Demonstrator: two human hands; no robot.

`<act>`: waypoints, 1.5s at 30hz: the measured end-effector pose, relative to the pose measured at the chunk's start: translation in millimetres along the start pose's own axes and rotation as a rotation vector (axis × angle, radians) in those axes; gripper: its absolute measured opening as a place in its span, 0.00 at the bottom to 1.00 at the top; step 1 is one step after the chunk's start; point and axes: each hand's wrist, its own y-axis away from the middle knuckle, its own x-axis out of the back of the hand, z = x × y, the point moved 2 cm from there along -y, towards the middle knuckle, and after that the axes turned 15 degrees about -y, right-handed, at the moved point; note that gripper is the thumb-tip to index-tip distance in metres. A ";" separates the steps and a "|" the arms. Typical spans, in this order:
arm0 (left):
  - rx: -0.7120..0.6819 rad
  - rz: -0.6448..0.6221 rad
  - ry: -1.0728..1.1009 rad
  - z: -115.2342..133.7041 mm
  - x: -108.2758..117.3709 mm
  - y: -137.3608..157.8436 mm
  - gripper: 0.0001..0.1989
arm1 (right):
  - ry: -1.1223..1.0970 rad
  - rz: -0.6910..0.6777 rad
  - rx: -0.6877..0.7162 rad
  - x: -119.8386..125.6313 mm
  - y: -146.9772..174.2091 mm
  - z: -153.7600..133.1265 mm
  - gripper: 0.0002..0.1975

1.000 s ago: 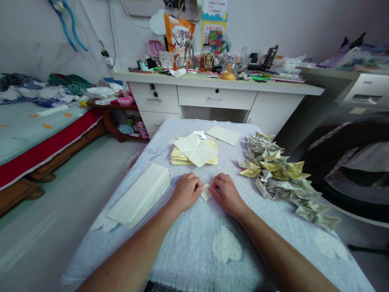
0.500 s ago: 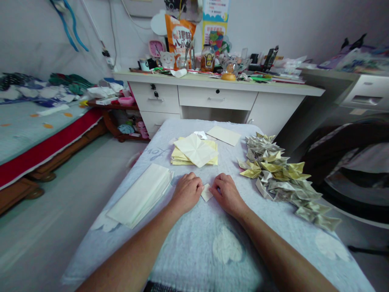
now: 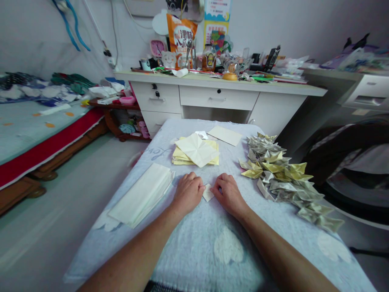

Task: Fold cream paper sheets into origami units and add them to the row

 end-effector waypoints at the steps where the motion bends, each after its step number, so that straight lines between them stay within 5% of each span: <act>1: 0.007 0.001 0.003 0.0 -0.2 0.1 0.06 | 0.004 -0.001 -0.004 -0.1 -0.2 0.1 0.08; 30: 0.087 -0.039 0.022 -3.1 -3.1 1.0 0.04 | 0.199 -0.015 -0.111 -1.8 2.8 -1.4 0.06; 45: 0.001 -0.018 0.313 3.3 -5.5 -5.8 0.06 | 0.105 -0.032 -0.042 3.5 8.0 0.8 0.05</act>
